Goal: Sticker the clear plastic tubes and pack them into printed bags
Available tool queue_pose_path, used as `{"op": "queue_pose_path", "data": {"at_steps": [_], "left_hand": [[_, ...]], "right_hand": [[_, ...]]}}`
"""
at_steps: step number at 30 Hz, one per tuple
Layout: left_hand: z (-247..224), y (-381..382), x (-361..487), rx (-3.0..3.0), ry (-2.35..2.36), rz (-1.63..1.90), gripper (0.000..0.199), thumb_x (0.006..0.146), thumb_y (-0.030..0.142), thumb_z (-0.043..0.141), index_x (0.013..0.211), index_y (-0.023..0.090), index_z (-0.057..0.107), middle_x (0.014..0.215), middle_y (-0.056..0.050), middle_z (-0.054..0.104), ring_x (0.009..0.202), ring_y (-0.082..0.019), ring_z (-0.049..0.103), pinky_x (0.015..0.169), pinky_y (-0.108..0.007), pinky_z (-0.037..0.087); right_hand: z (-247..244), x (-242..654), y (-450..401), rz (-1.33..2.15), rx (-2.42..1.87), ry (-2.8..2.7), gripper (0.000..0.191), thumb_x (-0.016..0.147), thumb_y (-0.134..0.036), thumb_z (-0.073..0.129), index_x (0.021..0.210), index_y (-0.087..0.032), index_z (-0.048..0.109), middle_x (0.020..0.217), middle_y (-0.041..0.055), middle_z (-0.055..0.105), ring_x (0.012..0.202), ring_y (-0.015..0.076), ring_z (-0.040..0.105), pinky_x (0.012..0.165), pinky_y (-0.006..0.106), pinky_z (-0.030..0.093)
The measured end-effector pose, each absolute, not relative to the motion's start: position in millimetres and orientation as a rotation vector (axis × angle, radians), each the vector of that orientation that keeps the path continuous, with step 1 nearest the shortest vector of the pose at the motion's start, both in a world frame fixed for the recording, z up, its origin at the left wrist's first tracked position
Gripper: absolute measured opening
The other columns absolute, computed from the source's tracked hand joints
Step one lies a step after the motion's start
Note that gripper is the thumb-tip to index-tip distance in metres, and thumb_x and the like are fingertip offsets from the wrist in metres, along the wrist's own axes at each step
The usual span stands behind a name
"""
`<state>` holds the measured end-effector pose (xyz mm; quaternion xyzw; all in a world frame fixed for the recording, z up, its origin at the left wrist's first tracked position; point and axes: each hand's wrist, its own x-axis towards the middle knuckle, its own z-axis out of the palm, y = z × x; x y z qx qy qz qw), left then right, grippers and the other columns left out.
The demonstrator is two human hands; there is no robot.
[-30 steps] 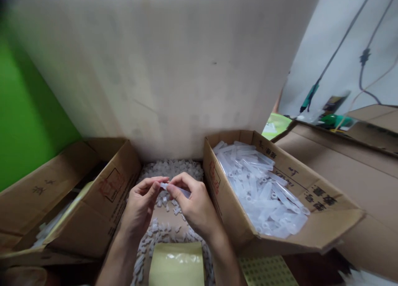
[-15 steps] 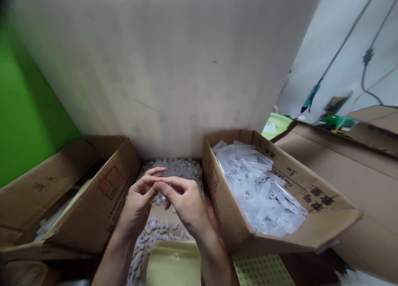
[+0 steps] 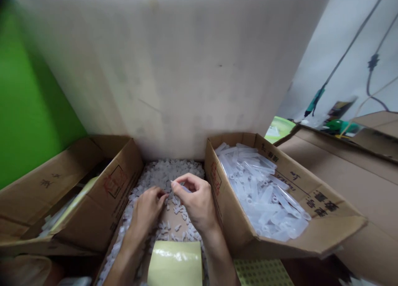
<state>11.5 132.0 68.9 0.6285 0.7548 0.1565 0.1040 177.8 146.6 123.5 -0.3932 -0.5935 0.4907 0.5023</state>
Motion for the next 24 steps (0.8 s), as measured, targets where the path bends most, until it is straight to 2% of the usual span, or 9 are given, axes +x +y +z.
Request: {"op": "queue_pose_path", "data": {"at_steps": [6, 12, 15, 18, 21, 24], "left_hand": [[58, 132, 24, 1.79, 2.342, 0.336, 0.02, 0.094, 0.024, 0.063, 0.107, 0.01, 0.071, 0.107, -0.02, 0.073, 0.1, -0.032, 0.071, 0.082, -0.034, 0.047], [54, 134, 20, 1.831, 2.291, 0.397, 0.013, 0.092, 0.018, 0.063, 0.097, 0.013, 0.073, 0.11, -0.018, 0.072, 0.101, -0.03, 0.071, 0.085, -0.034, 0.049], [61, 136, 14, 1.847, 2.224, 0.552, 0.015, 0.095, 0.021, 0.06, 0.104, 0.014, 0.07, 0.109, -0.014, 0.075, 0.103, -0.026, 0.071, 0.088, -0.031, 0.05], [78, 134, 8, 1.834, 2.057, 0.832, 0.016, 0.098, 0.03, 0.059, 0.102, 0.017, 0.068, 0.099, -0.006, 0.077, 0.092, -0.019, 0.073, 0.083, -0.026, 0.053], [101, 126, 4, 1.782, 1.734, 1.244, 0.015, 0.094, 0.033, 0.064, 0.097, 0.019, 0.069, 0.09, -0.002, 0.077, 0.084, -0.017, 0.073, 0.079, -0.026, 0.055], [118, 116, 3, 1.822, 1.526, 1.387, 0.014, 0.092, 0.031, 0.068, 0.102, 0.022, 0.072, 0.093, -0.001, 0.077, 0.084, -0.016, 0.071, 0.079, -0.026, 0.055]], "right_hand": [[127, 180, 145, 1.166, -0.938, -1.428, 0.022, 0.083, -0.038, 0.073, 0.074, -0.018, 0.069, 0.059, -0.0039, 0.054, 0.052, 0.0119, 0.043, 0.049, 0.024, 0.034], [126, 182, 145, 1.167, -0.91, -1.398, 0.022, 0.083, -0.037, 0.072, 0.073, -0.018, 0.067, 0.058, -0.0048, 0.05, 0.052, 0.0109, 0.038, 0.047, 0.023, 0.03], [122, 182, 147, 1.169, -0.889, -1.384, 0.021, 0.083, -0.035, 0.073, 0.072, -0.018, 0.066, 0.058, -0.0053, 0.049, 0.052, 0.0102, 0.037, 0.048, 0.023, 0.029], [118, 182, 149, 1.172, -0.874, -1.361, 0.021, 0.083, -0.033, 0.073, 0.071, -0.018, 0.064, 0.058, -0.0059, 0.048, 0.052, 0.0099, 0.037, 0.048, 0.023, 0.028], [117, 182, 150, 1.192, -0.877, -1.343, 0.021, 0.083, -0.031, 0.072, 0.069, -0.019, 0.062, 0.056, -0.0066, 0.046, 0.052, 0.0099, 0.036, 0.048, 0.023, 0.028], [121, 184, 147, 1.169, -0.897, -1.391, 0.021, 0.085, -0.031, 0.07, 0.069, -0.019, 0.063, 0.056, -0.0062, 0.048, 0.052, 0.0106, 0.04, 0.049, 0.024, 0.03]]}}
